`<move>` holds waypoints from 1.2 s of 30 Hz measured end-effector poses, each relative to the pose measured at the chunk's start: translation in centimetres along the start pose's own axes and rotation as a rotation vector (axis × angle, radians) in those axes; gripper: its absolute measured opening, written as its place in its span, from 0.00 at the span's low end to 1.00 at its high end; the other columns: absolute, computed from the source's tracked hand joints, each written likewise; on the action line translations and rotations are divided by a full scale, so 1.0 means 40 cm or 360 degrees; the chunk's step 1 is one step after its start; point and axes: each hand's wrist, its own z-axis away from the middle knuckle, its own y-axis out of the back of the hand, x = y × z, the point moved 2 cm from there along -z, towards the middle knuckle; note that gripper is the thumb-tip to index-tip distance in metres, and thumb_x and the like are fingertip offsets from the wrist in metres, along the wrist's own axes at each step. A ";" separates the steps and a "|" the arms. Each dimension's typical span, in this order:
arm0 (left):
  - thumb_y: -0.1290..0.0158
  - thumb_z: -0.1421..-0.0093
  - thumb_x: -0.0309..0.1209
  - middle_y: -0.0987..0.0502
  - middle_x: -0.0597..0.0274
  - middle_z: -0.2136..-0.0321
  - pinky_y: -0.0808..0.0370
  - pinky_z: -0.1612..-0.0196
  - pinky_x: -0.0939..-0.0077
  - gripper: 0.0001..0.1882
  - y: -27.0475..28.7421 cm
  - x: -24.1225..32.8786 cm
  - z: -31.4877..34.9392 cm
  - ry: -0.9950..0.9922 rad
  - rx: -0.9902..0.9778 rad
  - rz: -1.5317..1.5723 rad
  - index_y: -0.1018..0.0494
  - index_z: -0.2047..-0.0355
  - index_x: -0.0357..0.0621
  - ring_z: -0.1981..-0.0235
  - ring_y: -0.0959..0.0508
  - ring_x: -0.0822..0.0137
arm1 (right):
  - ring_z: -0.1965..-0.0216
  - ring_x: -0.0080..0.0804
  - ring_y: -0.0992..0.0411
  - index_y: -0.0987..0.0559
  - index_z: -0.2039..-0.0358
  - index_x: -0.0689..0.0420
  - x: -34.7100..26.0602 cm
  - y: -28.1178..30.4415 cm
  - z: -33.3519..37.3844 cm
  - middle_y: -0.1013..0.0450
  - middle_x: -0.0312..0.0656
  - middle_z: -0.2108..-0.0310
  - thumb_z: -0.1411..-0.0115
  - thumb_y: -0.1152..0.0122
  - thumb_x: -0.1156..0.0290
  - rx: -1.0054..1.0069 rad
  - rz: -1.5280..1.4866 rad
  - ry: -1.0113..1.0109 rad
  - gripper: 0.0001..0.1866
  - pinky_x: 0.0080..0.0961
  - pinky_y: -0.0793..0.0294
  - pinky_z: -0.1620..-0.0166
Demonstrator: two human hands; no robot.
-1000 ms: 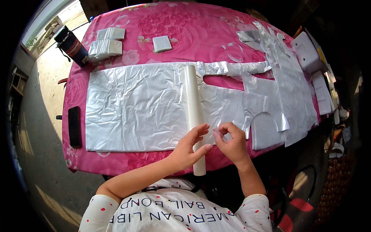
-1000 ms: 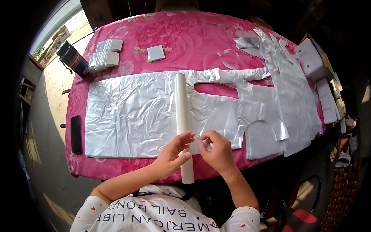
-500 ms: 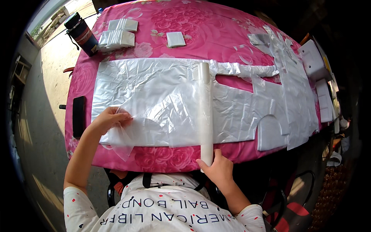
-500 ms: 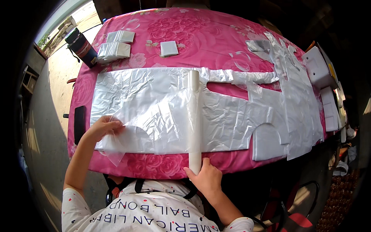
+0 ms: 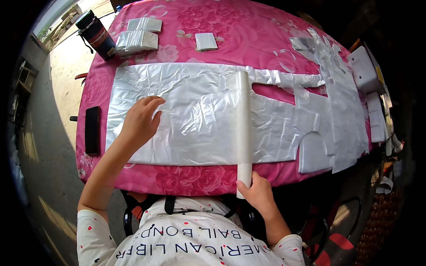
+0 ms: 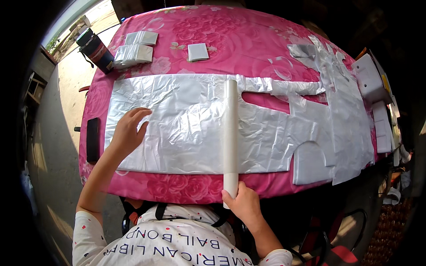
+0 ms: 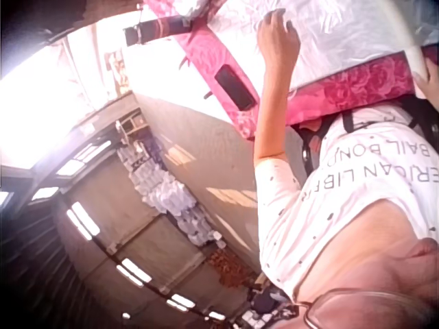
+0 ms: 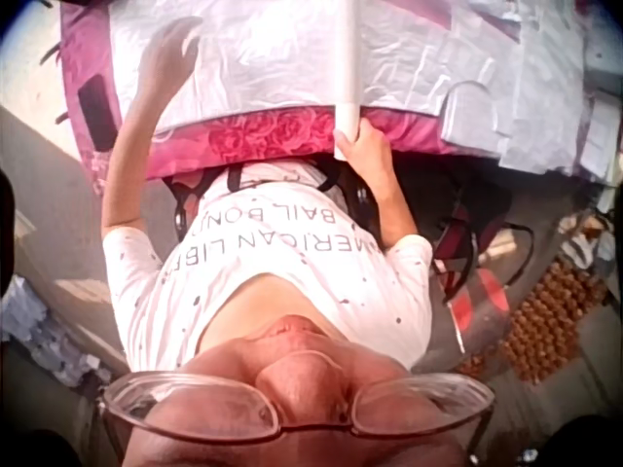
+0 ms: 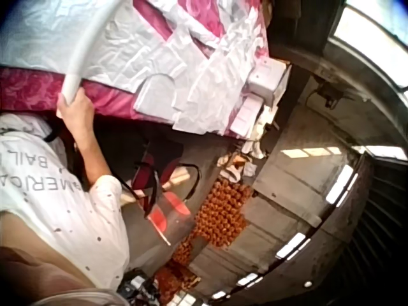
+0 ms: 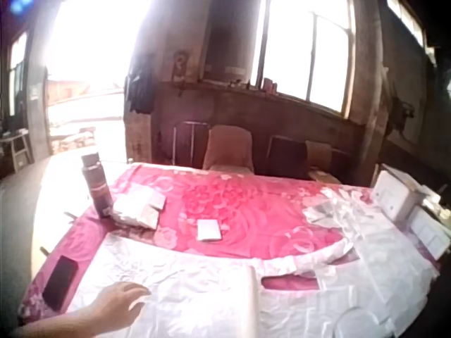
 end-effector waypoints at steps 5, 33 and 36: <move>0.50 0.47 0.23 0.36 0.50 0.46 0.34 0.47 0.63 0.25 -0.243 0.259 -0.014 -0.0312 -0.0028 0.0731 0.39 0.47 0.37 0.47 0.35 0.50 | 0.73 0.52 0.26 0.28 0.71 0.65 0.000 -0.002 0.001 0.26 0.55 0.77 0.51 0.40 0.54 -0.0048 -0.0003 0.0009 0.23 0.42 0.28 0.68; 0.64 0.44 0.32 0.47 0.37 0.41 0.54 0.36 0.57 0.30 -0.383 0.286 -0.011 -0.0287 -0.0171 -0.0051 0.47 0.44 0.23 0.37 0.48 0.46 | 0.53 0.35 0.31 0.30 0.56 0.56 0.007 0.137 -0.747 0.29 0.41 0.54 0.38 0.52 0.67 0.0198 -0.3084 0.0347 0.12 0.32 0.29 0.53; 0.64 0.44 0.33 0.47 0.37 0.41 0.54 0.36 0.57 0.30 -0.379 0.281 -0.007 -0.0280 -0.0161 -0.0061 0.46 0.44 0.23 0.37 0.48 0.46 | 0.52 0.39 0.31 0.33 0.53 0.58 0.108 0.288 -0.775 0.31 0.44 0.53 0.35 0.59 0.65 0.0387 -0.3214 0.0471 0.14 0.36 0.29 0.50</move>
